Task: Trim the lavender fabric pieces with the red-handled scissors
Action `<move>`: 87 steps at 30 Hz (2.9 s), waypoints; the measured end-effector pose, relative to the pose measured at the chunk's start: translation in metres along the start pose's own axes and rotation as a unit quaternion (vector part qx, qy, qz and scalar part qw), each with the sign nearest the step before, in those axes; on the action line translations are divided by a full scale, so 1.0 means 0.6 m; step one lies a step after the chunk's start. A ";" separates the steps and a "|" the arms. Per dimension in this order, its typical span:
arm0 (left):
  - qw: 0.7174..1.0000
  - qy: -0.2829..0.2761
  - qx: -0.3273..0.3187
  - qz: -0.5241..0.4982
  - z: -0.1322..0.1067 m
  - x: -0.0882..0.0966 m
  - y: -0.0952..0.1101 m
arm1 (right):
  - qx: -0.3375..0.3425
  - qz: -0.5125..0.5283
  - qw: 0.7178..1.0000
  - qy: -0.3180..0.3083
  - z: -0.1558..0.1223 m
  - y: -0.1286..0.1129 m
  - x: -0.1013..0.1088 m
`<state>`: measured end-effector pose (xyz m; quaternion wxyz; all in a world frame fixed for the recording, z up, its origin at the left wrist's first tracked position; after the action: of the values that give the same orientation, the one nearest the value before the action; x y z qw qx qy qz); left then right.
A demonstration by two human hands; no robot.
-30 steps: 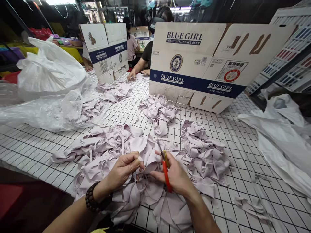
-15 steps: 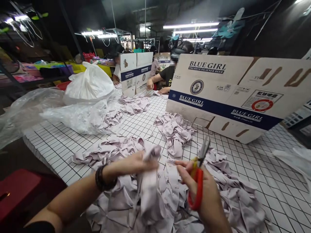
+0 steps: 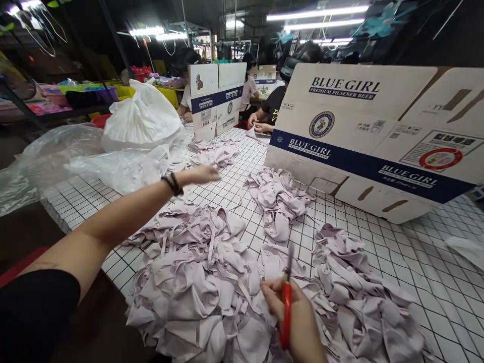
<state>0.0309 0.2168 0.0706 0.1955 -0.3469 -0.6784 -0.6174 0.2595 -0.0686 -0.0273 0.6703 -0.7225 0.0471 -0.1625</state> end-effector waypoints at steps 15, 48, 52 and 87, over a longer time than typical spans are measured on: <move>0.871 -0.281 0.177 -0.361 -0.306 -0.166 -0.095 | 0.042 0.088 0.993 -0.069 0.041 -0.028 -0.065; 0.502 -0.316 0.348 -0.726 -0.353 -0.304 -0.039 | 0.014 0.133 0.989 -0.059 -0.088 -0.041 -0.008; 0.586 -0.299 0.311 -0.686 -0.326 -0.298 -0.035 | 0.035 0.150 0.987 -0.043 -0.097 -0.079 -0.006; 0.682 -0.375 0.292 -0.555 -0.424 -0.352 -0.041 | -0.058 0.183 0.979 -0.073 -0.153 -0.002 0.002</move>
<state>0.1159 -0.0794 -0.0522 -0.3627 -0.0346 -0.9092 -0.2017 0.2332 -0.1565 -0.0215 0.6474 -0.7491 0.1389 0.0193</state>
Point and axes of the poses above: each hand's wrist, its own z-axis towards the middle knuckle, its own x-axis out of the back of the hand, y = z × x, the point moved 1 cm from there along z, towards the middle knuckle, and after that the axes turned 14 degrees about x, right-handed, at the moved point
